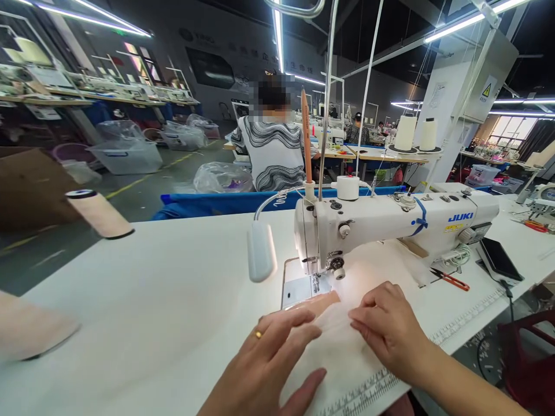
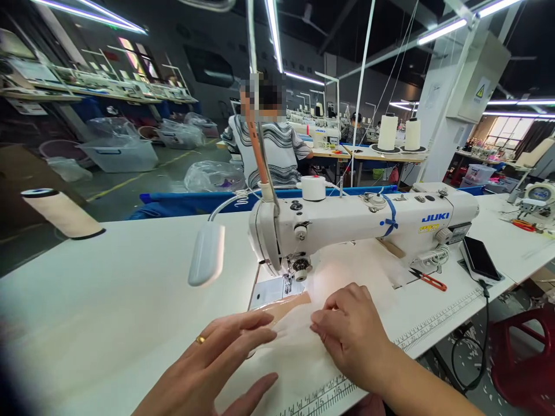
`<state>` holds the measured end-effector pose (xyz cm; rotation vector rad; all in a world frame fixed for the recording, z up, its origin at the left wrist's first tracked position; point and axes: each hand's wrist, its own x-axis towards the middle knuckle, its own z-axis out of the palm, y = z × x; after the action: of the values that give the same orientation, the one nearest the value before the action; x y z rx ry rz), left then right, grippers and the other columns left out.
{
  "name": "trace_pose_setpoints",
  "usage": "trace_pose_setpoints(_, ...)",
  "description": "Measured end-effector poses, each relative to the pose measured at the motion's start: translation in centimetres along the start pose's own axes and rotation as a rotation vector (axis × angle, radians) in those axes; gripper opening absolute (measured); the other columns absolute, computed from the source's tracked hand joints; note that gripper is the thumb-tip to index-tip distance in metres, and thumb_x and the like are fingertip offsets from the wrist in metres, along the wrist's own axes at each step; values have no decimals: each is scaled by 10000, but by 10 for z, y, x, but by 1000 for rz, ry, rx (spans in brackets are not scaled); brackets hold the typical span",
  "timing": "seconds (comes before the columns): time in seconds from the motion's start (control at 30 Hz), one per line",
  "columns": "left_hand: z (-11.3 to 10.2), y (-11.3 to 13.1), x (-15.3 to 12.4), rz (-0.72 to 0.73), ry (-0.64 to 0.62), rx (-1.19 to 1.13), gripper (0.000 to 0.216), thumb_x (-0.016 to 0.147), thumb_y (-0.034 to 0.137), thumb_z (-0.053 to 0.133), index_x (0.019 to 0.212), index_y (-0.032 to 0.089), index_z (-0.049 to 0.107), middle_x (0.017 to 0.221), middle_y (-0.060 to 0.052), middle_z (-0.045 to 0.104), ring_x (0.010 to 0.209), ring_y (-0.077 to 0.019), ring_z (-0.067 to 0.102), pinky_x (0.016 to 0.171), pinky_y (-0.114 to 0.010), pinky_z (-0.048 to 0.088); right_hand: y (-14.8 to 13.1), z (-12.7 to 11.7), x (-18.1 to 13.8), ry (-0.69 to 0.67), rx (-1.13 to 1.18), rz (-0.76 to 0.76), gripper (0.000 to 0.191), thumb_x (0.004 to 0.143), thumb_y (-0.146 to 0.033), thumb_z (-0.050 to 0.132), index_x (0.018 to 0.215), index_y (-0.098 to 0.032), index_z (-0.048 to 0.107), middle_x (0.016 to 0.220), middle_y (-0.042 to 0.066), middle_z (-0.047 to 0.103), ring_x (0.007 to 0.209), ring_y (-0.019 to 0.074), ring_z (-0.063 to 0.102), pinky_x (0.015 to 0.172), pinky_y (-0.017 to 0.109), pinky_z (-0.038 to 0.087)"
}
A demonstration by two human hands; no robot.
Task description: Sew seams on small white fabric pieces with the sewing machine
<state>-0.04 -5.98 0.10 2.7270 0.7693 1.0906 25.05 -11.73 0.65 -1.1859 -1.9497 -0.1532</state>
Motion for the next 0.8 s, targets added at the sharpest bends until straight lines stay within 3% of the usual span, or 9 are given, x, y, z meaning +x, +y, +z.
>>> trace_pose_setpoints(0.07, 5, -1, 7, 40, -19, -1, 266, 966, 217, 568, 1189, 273, 701, 1217, -67, 764, 1111, -278, 705, 955, -368, 560, -10, 2, 0, -26, 95, -44, 80, 1095, -221, 619, 1126, -247, 688, 996, 34, 689, 914, 203, 598, 819, 346, 465)
trace_pose_setpoints(0.13, 6, -7, 11, -1, -115, -68, 283, 924, 142, 485, 1008, 277, 719, 967, -18, 785, 867, -229, 718, 791, -314, 552, -15, 5, -4, -69, 162, -21, 177, 1079, -280, 678, 1251, -243, 658, 1100, 57, 701, 992, 214, 618, 875, 350, 506)
trace_pose_setpoints(0.23, -3, -19, 13, -312, -267, -202, 226, 878, 201, 480, 884, 273, 694, 843, 5, 748, 790, -221, 688, 708, -287, 509, -13, 11, -16, -168, 54, 72, 490, 1004, -339, 792, 1422, -183, 591, 1197, 123, 713, 1052, 279, 619, 896, 418, 534)
trace_pose_setpoints(0.37, -29, -25, 13, -754, -317, -374, 414, 966, 560, 470, 749, 248, 634, 712, 10, 621, 704, -217, 592, 677, -288, 431, 4, 9, -20, -259, 13, 90, 94, 1048, -193, 635, 1053, -217, 725, 914, 48, 723, 872, 246, 628, 792, 382, 523)
trace_pose_setpoints(0.5, -41, -18, 10, -977, -315, -543, 586, 917, 771, 484, 739, 236, 644, 667, 8, 564, 696, -225, 546, 653, -287, 384, 47, -19, 4, 60, -41, 297, 208, 1045, -243, 565, 912, -238, 726, 847, 39, 710, 763, 213, 659, 692, 324, 539)
trace_pose_setpoints(0.57, -39, -15, 7, -1021, -285, -598, 612, 880, 813, 526, 749, 233, 670, 680, -6, 618, 727, -240, 571, 680, -296, 414, 62, -37, 14, 204, -138, 343, 183, 1029, -265, 564, 979, -216, 733, 971, 113, 725, 883, 288, 658, 756, 409, 540)
trace_pose_setpoints(0.67, -33, -12, 4, -1018, -234, -651, 645, 859, 845, 559, 730, 228, 697, 731, -24, 697, 758, -248, 610, 753, -313, 468, 49, -47, 13, 394, -270, 284, 168, 1039, -290, 600, 1074, -223, 751, 1053, 136, 718, 1016, 324, 641, 909, 489, 519)
trace_pose_setpoints(0.73, -28, -9, 3, -984, -226, -680, 671, 863, 868, 542, 741, 230, 710, 741, -23, 697, 739, -236, 604, 746, -310, 479, 19, -35, 7, 188, -2, 249, 148, 1062, -292, 605, 1118, -241, 732, 993, 89, 716, 923, 254, 660, 829, 387, 538)
trace_pose_setpoints(0.8, -24, -6, 3, -928, -250, -694, 720, 849, 913, 513, 764, 231, 729, 729, -22, 686, 711, -225, 585, 712, -304, 485, -13, -13, 5, -89, 327, 411, 234, 1049, -420, 649, 1201, -251, 701, 1008, 66, 724, 862, 219, 657, 767, 331, 540)
